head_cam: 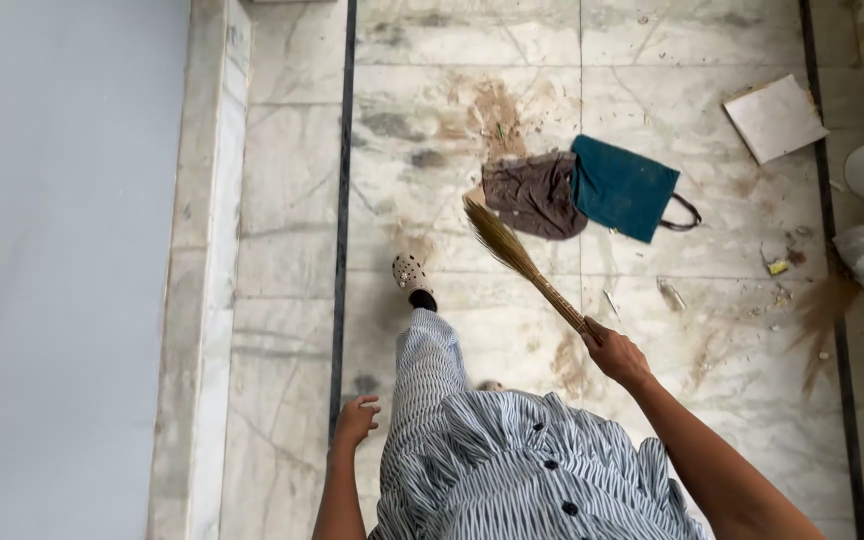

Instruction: The person picks up strips and tiles from the floor by hand and places them into a pile while holding a broom.

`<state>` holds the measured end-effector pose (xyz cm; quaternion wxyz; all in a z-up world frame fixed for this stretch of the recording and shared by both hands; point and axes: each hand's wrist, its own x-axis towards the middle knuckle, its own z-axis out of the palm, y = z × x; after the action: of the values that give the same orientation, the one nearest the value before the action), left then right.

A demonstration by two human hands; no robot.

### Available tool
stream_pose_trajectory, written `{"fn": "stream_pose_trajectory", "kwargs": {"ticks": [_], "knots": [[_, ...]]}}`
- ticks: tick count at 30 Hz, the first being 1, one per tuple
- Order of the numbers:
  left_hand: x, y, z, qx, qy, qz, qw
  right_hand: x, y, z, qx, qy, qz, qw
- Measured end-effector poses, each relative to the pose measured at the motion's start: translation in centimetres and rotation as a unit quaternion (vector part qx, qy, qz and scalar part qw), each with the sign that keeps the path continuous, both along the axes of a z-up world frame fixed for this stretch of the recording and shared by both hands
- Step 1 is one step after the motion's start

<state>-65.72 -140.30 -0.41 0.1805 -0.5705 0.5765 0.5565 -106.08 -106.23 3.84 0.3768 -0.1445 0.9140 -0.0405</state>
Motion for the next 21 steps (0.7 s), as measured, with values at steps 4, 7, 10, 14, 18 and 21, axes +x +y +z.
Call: {"fn": "stream_pose_trajectory", "kwargs": {"ticks": [4, 7, 10, 14, 18, 21], "knots": [[-6.5, -10.1, -1.5, 0.025, -0.017, 0.005, 1.0, -5.7, -8.9, -0.3, 0.0, 0.016, 0.0, 1.0], [-11.3, -18.6, -1.2, 0.019, 0.01, -0.002, 1.0, -10.4, -15.6, 0.4, 0.016, 0.022, -0.006, 1.0], [-16.0, -27.6, 0.0, -0.003, 0.049, -0.031, 0.998, -14.5, -21.8, 1.2, 0.01, 0.031, -0.022, 0.999], [-23.9, -39.4, 1.5, -0.035, 0.013, -0.091, 0.995, -18.7, -27.9, 1.6, 0.02, 0.001, -0.088, 0.996], [-33.1, -48.8, 0.9, -0.096, 0.03, -0.138, 0.985, -21.5, -33.2, 1.2, 0.022, -0.019, -0.156, 0.987], [-40.4, -54.3, -0.6, -0.099, 0.098, -0.151, 0.979, -25.0, -37.3, 0.3, 0.021, -0.02, -0.128, 0.991]]}}
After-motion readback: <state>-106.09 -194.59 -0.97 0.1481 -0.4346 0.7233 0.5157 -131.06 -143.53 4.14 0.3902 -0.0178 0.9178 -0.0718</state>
